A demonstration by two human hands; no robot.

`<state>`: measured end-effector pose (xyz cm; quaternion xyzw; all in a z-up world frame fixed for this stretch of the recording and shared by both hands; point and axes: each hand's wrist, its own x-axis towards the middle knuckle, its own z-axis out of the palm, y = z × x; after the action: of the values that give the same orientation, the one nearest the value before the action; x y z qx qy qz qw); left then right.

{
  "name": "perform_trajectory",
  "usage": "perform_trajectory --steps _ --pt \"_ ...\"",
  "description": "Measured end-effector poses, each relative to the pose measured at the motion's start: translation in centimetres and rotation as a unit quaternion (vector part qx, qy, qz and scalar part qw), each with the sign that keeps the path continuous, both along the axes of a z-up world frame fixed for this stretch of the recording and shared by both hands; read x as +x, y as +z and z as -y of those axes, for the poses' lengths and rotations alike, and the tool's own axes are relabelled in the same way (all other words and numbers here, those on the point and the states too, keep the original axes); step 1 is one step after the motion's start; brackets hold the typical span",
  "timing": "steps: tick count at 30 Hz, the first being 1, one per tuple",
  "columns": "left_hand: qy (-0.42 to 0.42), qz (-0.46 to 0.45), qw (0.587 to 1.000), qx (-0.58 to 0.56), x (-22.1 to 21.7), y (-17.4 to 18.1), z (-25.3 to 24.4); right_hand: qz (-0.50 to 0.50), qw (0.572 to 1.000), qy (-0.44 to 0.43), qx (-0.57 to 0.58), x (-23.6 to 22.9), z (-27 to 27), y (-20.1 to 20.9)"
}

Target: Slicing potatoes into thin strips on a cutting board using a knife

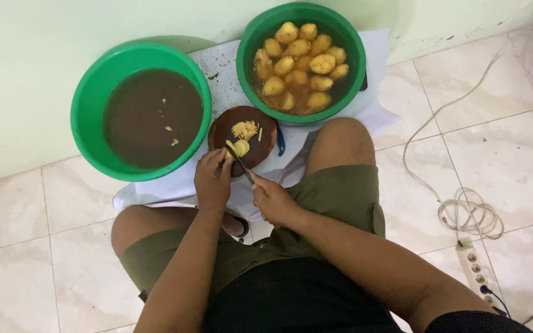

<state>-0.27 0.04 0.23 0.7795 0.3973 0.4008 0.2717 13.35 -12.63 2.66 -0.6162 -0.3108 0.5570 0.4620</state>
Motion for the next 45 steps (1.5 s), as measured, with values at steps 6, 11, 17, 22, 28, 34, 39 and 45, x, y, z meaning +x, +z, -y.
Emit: perform_trajectory --steps 6,11,17,22,28,34,39,45 --pt "0.001 0.024 1.0 -0.007 0.4 1.0 0.3 -0.112 0.989 -0.091 0.037 -0.2 0.2 1.3" --pt "0.002 0.02 1.0 0.003 0.3 0.5 0.2 -0.099 0.992 -0.062 0.052 -0.1 0.7 2.7" --pt "0.005 0.039 0.999 -0.007 0.5 0.9 0.4 -0.015 0.997 0.004 0.069 -0.2 1.4 2.4" --pt "0.002 0.041 0.999 0.009 0.4 0.8 0.4 0.016 0.996 0.032 0.078 0.0 1.8 2.3" --pt "0.001 0.054 0.998 -0.014 0.4 0.9 0.2 0.126 0.987 0.082 0.049 0.1 2.4 6.4" --pt "0.01 0.051 0.998 -0.017 0.4 0.4 0.0 0.133 0.986 0.067 0.071 0.2 2.2 6.7" --pt "0.013 0.055 0.998 -0.032 0.1 1.2 0.2 0.153 0.983 0.077 0.063 -0.1 2.2 5.8" --pt "0.02 0.051 0.996 -0.068 0.1 1.2 0.2 0.147 0.982 0.083 0.084 -0.5 2.0 7.0"
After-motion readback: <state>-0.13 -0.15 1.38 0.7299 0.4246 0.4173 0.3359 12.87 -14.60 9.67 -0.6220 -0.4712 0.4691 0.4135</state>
